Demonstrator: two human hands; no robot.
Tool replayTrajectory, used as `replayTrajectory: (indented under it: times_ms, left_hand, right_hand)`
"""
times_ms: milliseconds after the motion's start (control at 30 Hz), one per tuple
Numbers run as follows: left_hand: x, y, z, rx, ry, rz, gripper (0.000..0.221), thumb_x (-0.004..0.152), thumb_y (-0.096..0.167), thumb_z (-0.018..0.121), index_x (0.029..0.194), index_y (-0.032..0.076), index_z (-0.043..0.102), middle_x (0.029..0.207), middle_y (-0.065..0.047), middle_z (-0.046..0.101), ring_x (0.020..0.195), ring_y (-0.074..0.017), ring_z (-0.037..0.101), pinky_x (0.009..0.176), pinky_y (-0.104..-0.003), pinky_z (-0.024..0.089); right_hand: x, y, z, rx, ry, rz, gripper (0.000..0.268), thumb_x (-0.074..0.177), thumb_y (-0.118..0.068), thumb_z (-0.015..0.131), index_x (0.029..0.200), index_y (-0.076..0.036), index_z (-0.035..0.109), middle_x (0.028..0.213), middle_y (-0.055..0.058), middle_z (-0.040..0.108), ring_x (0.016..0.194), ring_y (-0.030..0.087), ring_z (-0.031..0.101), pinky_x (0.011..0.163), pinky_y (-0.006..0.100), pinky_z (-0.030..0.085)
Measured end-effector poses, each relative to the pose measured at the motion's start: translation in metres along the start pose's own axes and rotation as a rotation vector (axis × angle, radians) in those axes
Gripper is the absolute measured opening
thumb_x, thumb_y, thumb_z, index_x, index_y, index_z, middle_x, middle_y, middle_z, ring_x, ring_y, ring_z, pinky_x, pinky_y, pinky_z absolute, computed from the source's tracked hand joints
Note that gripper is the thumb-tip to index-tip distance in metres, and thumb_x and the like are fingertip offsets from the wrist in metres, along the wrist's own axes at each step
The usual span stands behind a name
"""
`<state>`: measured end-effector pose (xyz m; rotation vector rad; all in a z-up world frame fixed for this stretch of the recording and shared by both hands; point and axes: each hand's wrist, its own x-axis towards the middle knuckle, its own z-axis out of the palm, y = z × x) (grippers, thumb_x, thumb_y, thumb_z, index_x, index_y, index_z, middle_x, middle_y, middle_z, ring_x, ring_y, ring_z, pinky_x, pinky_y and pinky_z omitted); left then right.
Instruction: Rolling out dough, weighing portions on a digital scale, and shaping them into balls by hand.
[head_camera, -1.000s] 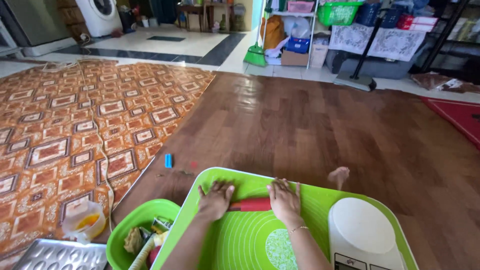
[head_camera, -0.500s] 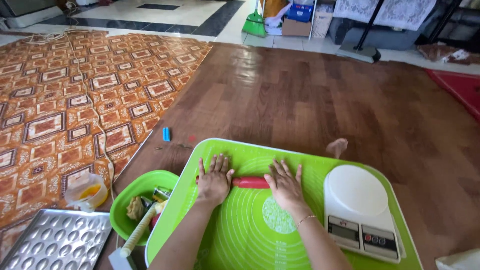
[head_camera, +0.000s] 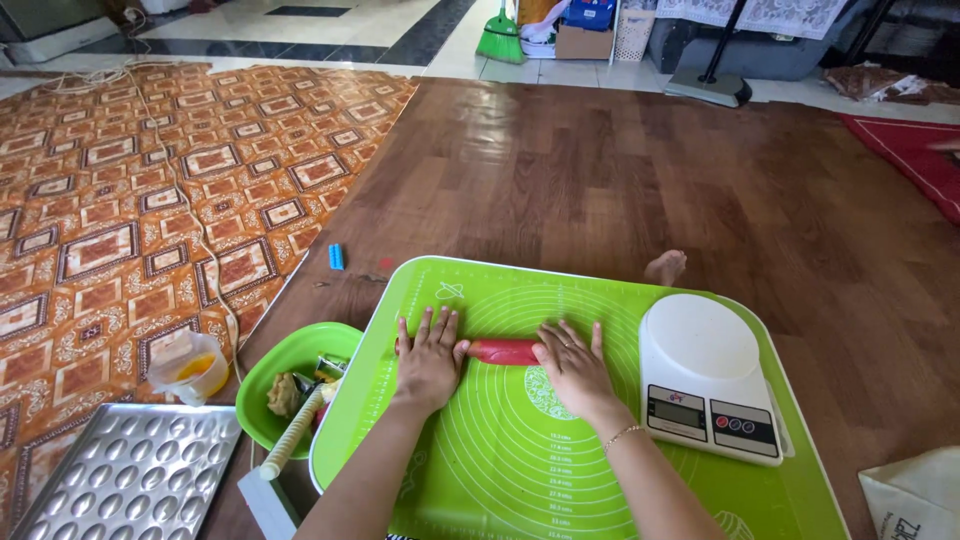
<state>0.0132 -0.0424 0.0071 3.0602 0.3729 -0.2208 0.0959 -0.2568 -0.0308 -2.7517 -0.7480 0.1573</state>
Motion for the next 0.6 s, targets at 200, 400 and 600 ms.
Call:
replayTrajectory:
  times_ms: [200,400,600]
  left_hand:
    - [-0.012,-0.001,0.004,-0.020,0.008,0.005,0.062,0.108,0.050,0.010,0.162,0.021,0.020,0.169,0.001,0.023,0.158,-0.0204,0.008,0.125,-0.055,-0.007]
    - [-0.004,-0.010,0.035,-0.075,0.069,0.058,0.062,0.107,0.048,0.014,0.161,0.020,0.017,0.169,-0.001,0.017,0.158,-0.0242,0.003,0.125,-0.055,-0.006]
    - [-0.012,-0.018,0.054,-0.217,0.142,0.135,0.059,0.106,0.042,0.020,0.160,0.018,0.020,0.167,-0.005,0.020,0.157,-0.0288,0.002,0.126,-0.053,-0.007]
  right_hand:
    - [-0.020,-0.003,-0.001,-0.029,0.013,-0.031,0.088,0.098,-0.064,-0.007,0.152,-0.015,0.041,0.158,0.006,0.043,0.154,0.021,0.023,0.120,0.050,-0.020]
    - [-0.032,0.001,0.009,-0.018,0.048,-0.066,0.081,0.098,-0.061,-0.006,0.155,-0.016,0.031,0.162,0.003,0.035,0.155,0.020,0.018,0.123,0.050,-0.019]
    - [-0.044,0.004,0.020,0.004,0.070,-0.093,0.074,0.099,-0.058,-0.001,0.158,-0.018,0.020,0.166,0.001,0.023,0.156,0.018,0.009,0.124,0.048,-0.019]
